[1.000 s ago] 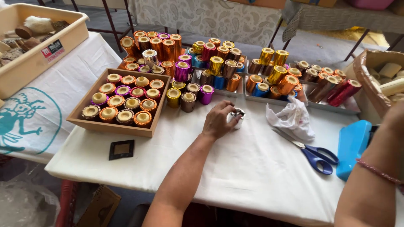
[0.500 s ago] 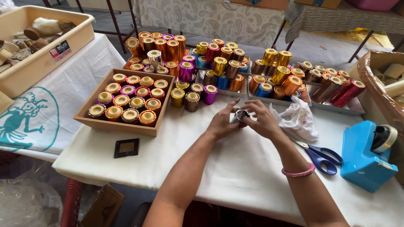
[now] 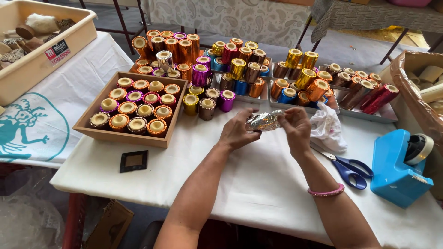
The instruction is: Wrapping decorative cylindrical wooden or plastic parts in shiny foil and wiping them clean.
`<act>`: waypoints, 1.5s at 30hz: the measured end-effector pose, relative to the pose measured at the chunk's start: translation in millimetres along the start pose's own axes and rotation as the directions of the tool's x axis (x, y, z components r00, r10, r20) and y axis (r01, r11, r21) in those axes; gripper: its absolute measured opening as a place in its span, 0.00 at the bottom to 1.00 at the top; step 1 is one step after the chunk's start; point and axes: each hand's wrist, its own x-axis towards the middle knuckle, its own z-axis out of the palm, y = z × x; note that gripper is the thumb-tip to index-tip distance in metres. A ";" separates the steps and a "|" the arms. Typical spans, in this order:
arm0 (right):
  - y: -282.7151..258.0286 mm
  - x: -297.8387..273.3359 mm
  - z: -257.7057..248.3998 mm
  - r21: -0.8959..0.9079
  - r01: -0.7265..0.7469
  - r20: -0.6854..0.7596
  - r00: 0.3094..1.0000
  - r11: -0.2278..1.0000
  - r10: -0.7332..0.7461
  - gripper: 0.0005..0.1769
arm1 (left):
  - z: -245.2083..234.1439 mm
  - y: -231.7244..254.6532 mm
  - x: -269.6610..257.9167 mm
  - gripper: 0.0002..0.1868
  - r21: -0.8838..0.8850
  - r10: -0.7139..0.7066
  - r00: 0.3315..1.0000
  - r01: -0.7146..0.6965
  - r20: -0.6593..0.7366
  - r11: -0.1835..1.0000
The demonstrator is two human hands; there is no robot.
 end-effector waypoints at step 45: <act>-34.8 -120.3 -211.1 -0.966 -0.245 -0.171 0.847 0.085 0.503 0.20 | -8.7 -1.0 2.9 0.26 0.316 -0.024 0.978 -0.043 0.205 0.948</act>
